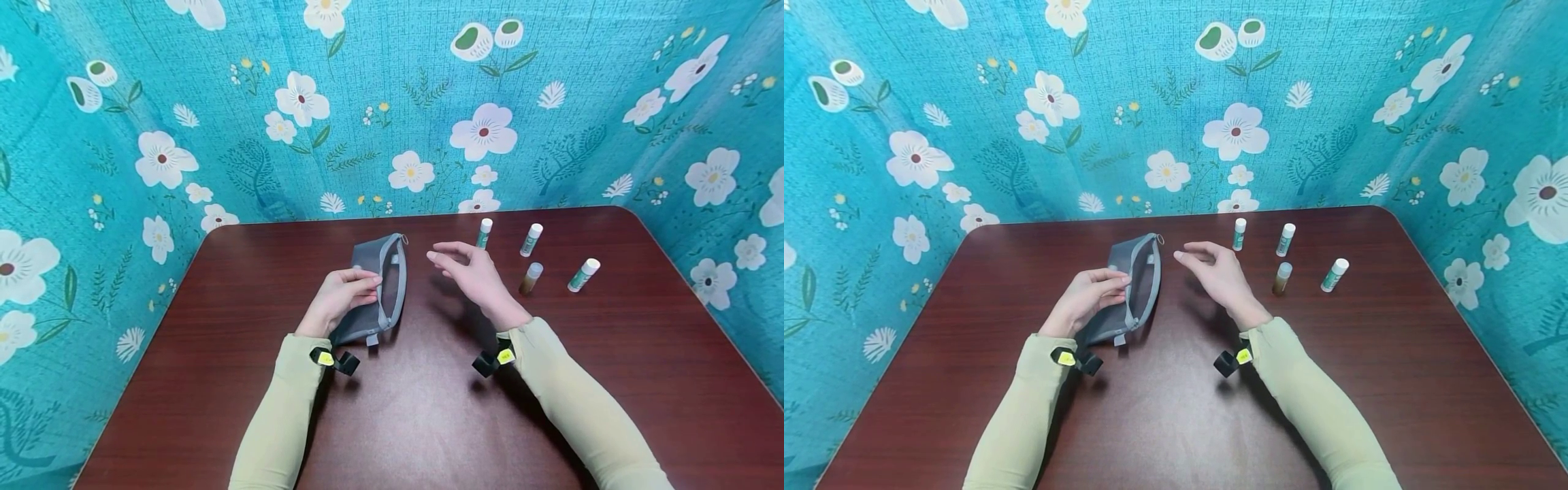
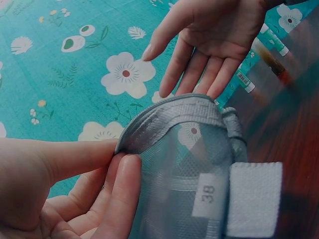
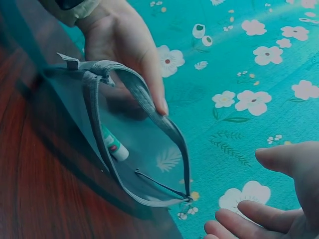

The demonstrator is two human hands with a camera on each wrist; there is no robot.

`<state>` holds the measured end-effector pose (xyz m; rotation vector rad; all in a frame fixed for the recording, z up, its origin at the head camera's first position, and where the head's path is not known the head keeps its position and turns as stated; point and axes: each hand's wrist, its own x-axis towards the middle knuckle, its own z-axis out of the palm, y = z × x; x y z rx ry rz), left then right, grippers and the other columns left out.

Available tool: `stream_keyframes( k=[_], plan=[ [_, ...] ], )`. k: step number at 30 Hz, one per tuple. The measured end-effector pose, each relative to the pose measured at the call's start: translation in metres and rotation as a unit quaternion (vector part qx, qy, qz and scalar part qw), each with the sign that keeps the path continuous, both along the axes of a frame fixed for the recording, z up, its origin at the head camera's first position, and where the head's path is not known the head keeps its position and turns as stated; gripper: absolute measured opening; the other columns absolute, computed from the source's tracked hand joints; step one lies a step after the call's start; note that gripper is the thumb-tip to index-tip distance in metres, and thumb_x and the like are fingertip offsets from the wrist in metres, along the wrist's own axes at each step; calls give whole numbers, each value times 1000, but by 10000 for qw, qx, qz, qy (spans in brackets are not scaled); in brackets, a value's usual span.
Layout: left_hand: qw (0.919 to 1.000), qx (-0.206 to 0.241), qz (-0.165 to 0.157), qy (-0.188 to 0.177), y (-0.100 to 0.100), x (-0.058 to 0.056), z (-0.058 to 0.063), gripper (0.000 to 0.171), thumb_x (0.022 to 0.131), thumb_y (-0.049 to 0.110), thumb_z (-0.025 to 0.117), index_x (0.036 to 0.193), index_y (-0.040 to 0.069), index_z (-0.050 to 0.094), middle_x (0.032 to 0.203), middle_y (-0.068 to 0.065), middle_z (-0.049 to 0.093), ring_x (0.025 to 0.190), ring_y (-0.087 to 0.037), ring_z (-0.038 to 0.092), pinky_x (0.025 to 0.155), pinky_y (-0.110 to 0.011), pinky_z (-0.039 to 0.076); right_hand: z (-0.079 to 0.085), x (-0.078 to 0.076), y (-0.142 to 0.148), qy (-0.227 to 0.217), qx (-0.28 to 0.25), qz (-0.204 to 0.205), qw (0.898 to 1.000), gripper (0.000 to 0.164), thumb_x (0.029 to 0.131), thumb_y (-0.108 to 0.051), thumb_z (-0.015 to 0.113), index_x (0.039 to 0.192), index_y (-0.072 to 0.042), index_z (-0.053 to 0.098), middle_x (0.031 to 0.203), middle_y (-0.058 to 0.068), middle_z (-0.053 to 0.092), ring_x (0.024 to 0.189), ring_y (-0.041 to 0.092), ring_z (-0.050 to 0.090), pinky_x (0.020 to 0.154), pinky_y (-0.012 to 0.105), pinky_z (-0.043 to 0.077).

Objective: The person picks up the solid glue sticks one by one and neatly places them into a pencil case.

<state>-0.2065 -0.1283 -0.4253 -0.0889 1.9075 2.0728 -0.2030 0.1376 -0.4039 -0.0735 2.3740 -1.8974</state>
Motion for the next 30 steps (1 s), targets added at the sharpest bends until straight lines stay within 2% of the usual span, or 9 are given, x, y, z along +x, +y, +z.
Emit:
stream_keyframes(
  k=[6,13,22,30],
  plan=[
    [10000,-3,-5,1,-1,-1,-1,26,96,5,72,115,-12,68,97,-11,69,77,-15,68,79,-30,61,4,4,11,205,253,-176,9993,57,92,-50,74,136,-16,64,127,5,67,110,23,67,101,48,50],
    [10000,-26,11,-13,-1,-1,0,26,95,5,72,115,-12,68,95,-11,69,77,-15,68,79,-30,61,9,11,24,478,432,-310,9974,57,92,-50,74,137,-16,64,128,4,67,118,21,63,101,46,49],
    [10000,-27,3,-33,-1,-2,-1,25,96,4,71,115,-12,68,94,-10,69,75,-14,68,78,-29,61,21,21,38,405,493,-460,9969,61,92,-53,72,141,-18,62,133,3,65,124,21,60,103,48,46],
    [10000,-47,-30,-27,-1,-1,0,26,95,7,73,115,-10,69,96,-10,70,77,-15,68,79,-30,61,21,24,49,587,612,-710,9939,60,90,-55,73,138,-21,63,131,1,66,120,15,62,101,39,49]
  ],
)
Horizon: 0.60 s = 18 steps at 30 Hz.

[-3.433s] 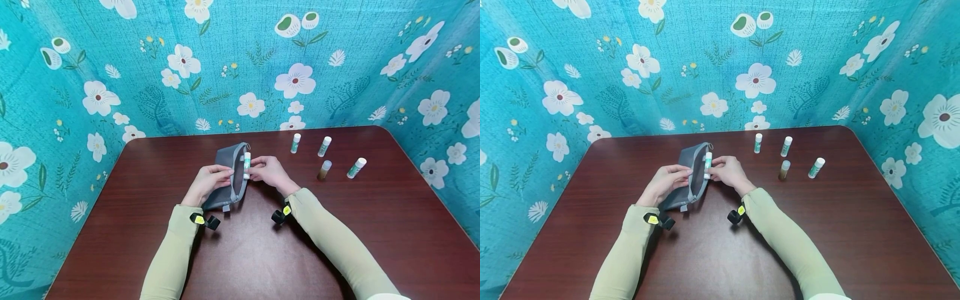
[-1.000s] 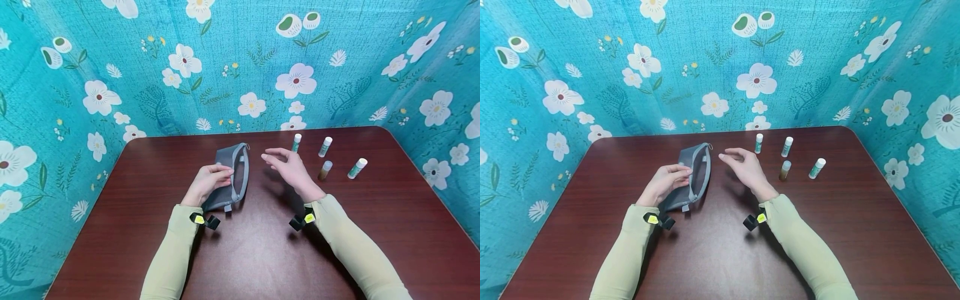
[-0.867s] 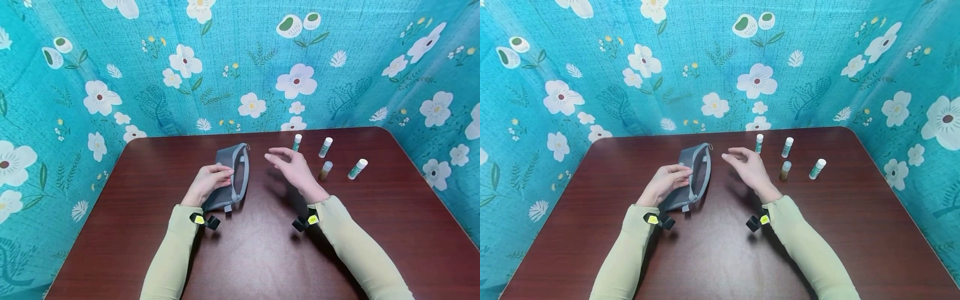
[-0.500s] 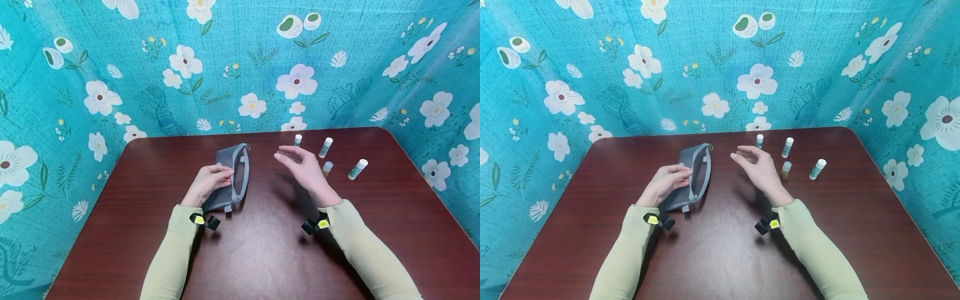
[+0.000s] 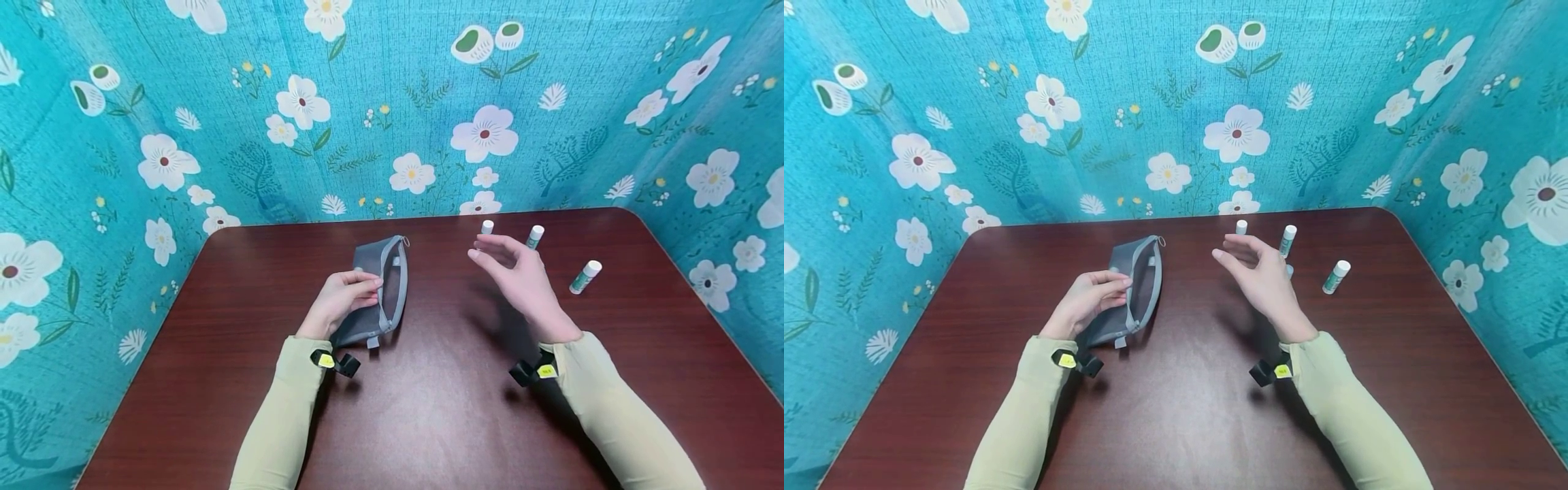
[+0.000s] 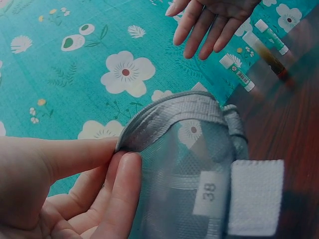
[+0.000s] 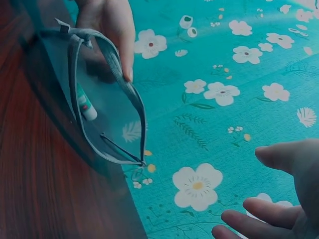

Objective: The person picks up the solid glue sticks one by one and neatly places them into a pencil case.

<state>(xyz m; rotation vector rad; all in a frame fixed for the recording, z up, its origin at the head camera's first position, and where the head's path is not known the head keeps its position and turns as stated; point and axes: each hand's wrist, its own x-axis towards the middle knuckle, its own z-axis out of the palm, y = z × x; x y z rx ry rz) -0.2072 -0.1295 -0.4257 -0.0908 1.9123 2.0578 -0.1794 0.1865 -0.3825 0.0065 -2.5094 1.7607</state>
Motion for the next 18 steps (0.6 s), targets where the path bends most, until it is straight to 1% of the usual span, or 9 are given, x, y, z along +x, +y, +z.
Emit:
stream_keyframes(
  k=[4,10,18],
  plan=[
    [10000,13,24,1,1,0,0,26,96,6,72,115,-10,69,96,-10,70,76,-15,68,79,-30,61,3,3,6,111,114,-18,9999,60,92,-53,72,140,-19,62,133,1,65,121,15,61,101,33,49],
    [10000,17,30,-12,1,1,1,26,95,5,72,115,-11,68,94,-10,69,76,-15,68,78,-29,61,8,7,17,241,84,-60,9997,57,93,-48,73,141,-19,61,134,4,64,121,15,61,98,22,49],
    [10000,-14,22,-29,1,2,1,27,96,5,72,116,-11,67,95,-11,69,77,-15,68,80,-30,61,12,11,31,412,262,-341,9982,56,93,-49,73,140,-20,62,133,1,65,121,13,61,97,19,49]
  ],
)
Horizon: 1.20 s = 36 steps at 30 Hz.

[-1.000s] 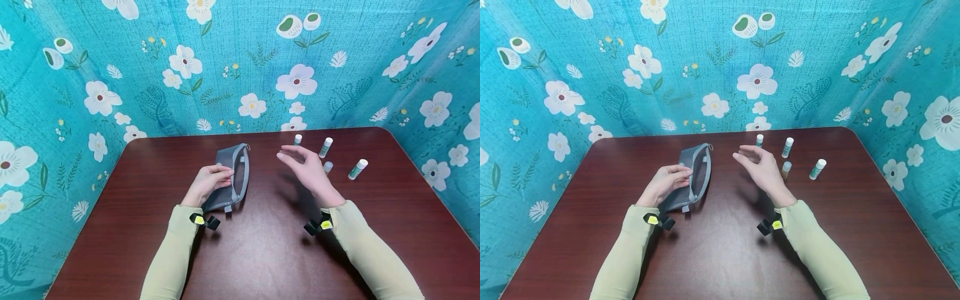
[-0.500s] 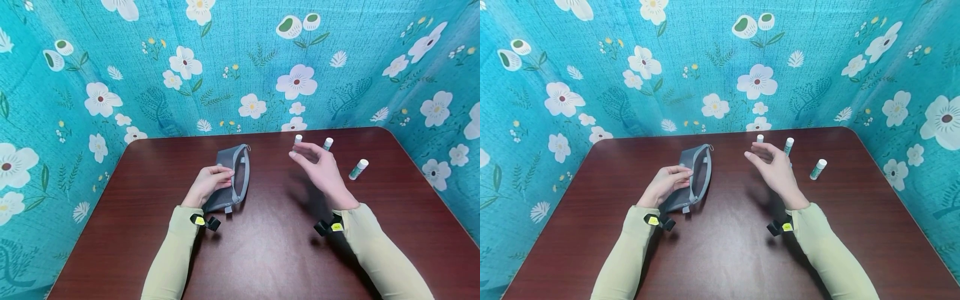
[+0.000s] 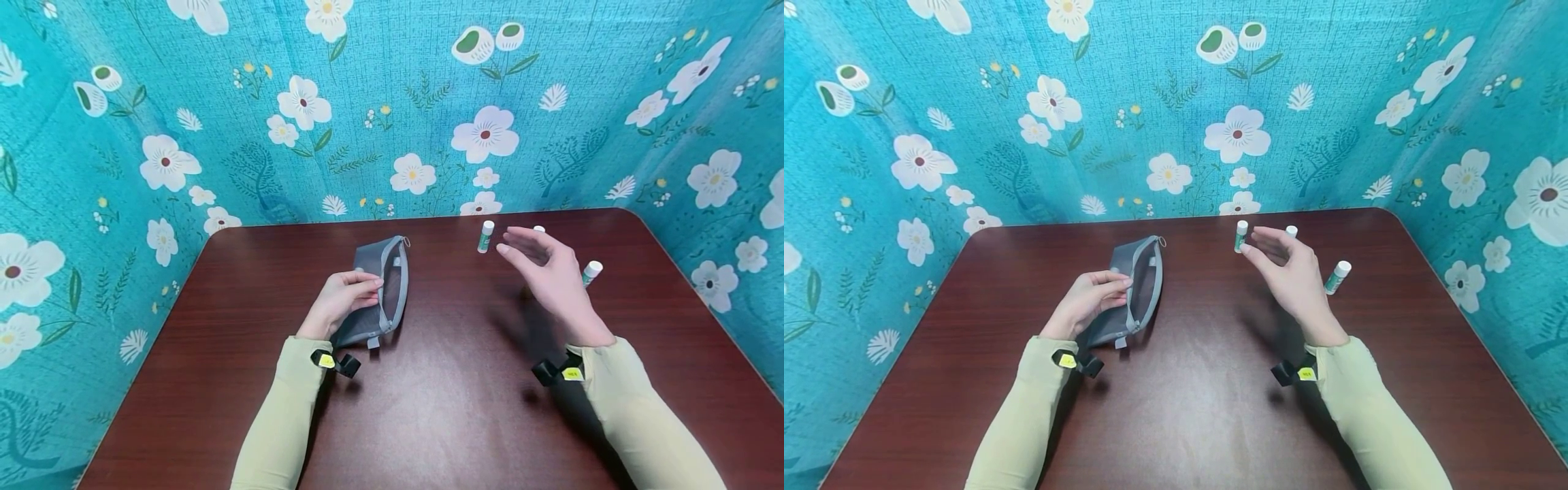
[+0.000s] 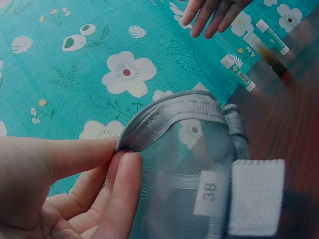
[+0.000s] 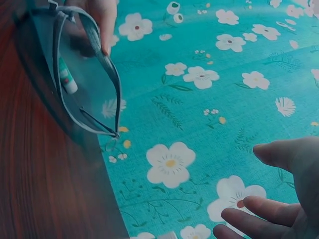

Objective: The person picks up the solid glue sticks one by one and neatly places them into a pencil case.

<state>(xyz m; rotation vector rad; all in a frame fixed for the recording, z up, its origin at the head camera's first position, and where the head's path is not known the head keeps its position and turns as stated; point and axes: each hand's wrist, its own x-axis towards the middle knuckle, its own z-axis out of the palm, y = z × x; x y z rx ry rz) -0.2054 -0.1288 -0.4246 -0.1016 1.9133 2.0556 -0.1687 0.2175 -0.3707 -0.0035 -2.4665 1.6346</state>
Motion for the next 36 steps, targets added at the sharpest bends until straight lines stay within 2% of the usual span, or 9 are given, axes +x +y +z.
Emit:
stream_keyframes(
  k=[8,16,21,29,32,36],
  plan=[
    [10000,15,21,-22,-1,-1,-1,27,96,5,72,116,-11,67,94,-11,69,77,-15,68,79,-29,61,2,3,14,89,203,-152,9996,54,95,-45,72,142,-20,61,136,4,63,120,13,61,95,17,49],
    [9999,-29,64,-74,-2,0,0,26,95,7,74,115,-9,69,98,-13,69,78,-17,68,80,-31,61,3,5,26,-126,385,-297,9987,58,94,-49,71,144,-23,59,137,3,62,118,12,62,95,18,49],
    [10000,-46,42,-59,-2,0,0,25,95,7,74,114,-8,70,99,-14,70,78,-18,68,80,-31,61,2,6,32,-221,521,-381,9977,60,94,-50,71,145,-22,58,138,4,62,123,15,60,95,20,50],
    [9999,76,-73,-11,-3,-2,1,25,95,5,72,115,-10,68,95,-11,68,78,-16,68,78,-30,61,-1,9,39,-251,501,-382,9977,64,93,-48,73,146,-15,56,138,10,60,121,16,60,88,9,48],
    [9999,69,-73,-28,-3,-2,0,25,95,6,72,114,-10,69,95,-11,68,78,-16,68,78,-30,61,-3,10,41,-307,532,-395,9973,66,93,-48,73,146,-14,55,139,10,60,122,18,60,87,8,48],
    [10000,20,-41,-62,-3,-3,0,24,95,6,73,113,-8,70,96,-12,68,77,-16,68,78,-30,61,-6,10,44,-457,695,-380,9958,70,92,-50,73,148,-14,53,141,10,59,124,25,59,89,11,49]
  ],
)
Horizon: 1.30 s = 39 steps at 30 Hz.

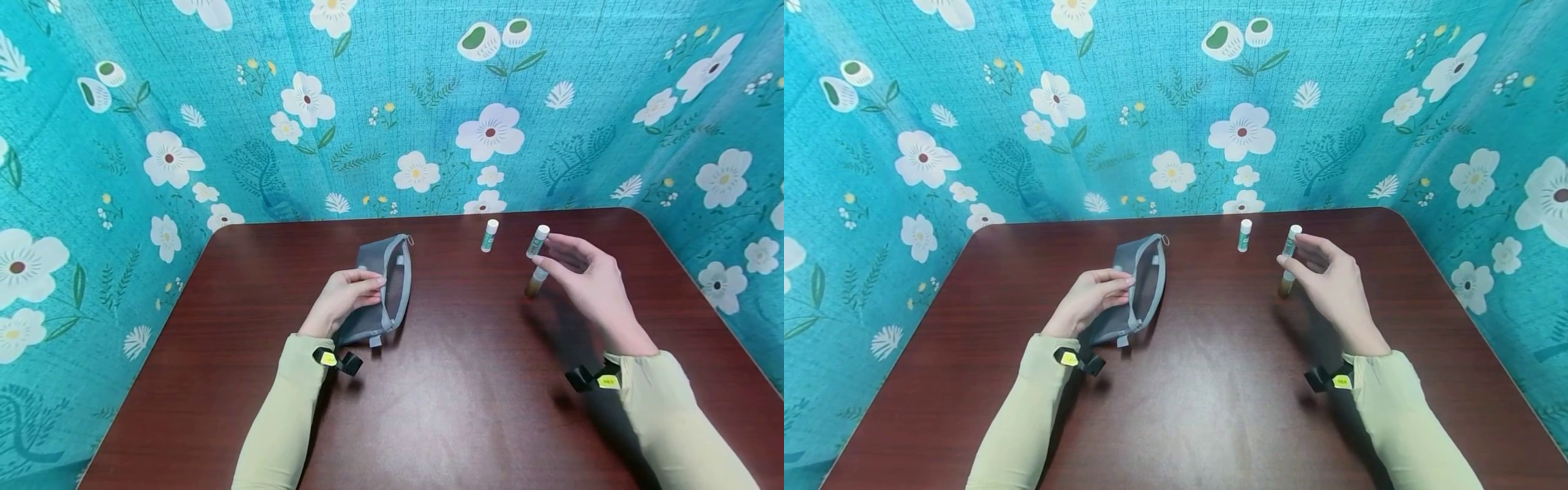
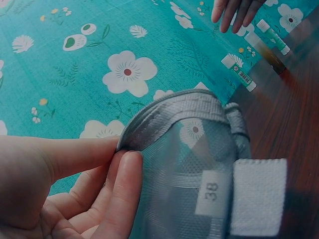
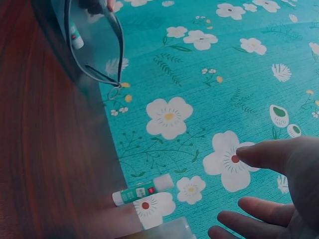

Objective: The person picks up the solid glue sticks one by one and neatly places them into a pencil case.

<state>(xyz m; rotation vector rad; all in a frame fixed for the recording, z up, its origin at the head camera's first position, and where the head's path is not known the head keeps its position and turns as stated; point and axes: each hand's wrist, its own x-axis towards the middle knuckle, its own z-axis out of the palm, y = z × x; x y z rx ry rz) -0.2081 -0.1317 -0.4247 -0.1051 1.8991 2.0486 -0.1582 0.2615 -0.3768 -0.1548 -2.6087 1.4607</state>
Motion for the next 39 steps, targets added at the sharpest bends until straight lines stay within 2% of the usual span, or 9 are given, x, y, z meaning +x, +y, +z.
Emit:
stream_keyframes(
  k=[3,8,14,27,39],
  plan=[
    [10000,-3,-8,16,0,-1,0,23,95,7,73,113,-7,70,97,-13,68,78,-16,69,79,-30,61,-4,0,2,-80,78,36,9999,72,92,-50,73,150,-12,51,142,13,57,126,32,58,90,14,50],
    [10000,-34,-19,32,-1,0,0,23,95,7,74,112,-7,71,97,-13,68,78,-17,68,79,-30,61,-15,2,6,-153,17,74,9999,73,93,-47,73,150,-10,50,143,17,56,127,35,56,86,8,48],
    [9999,-119,14,13,0,0,1,24,94,8,74,113,-7,70,98,-13,69,78,-18,68,79,-31,61,-26,2,8,-85,-34,235,9997,68,95,-36,75,149,-5,50,140,22,57,125,39,57,87,8,48],
    [10000,-65,1,17,0,1,1,23,95,6,73,113,-8,70,95,-12,69,77,-17,68,78,-30,61,-57,-3,16,-165,220,391,9989,59,96,-22,75,146,0,51,133,26,60,117,43,61,76,5,46],
    [10000,7,-33,58,-1,0,-1,21,95,7,74,110,-7,71,93,-12,69,75,-16,69,77,-29,61,-69,-9,21,-412,339,400,9978,52,96,-22,75,138,3,57,126,26,64,112,41,64,75,9,47]
  ],
)
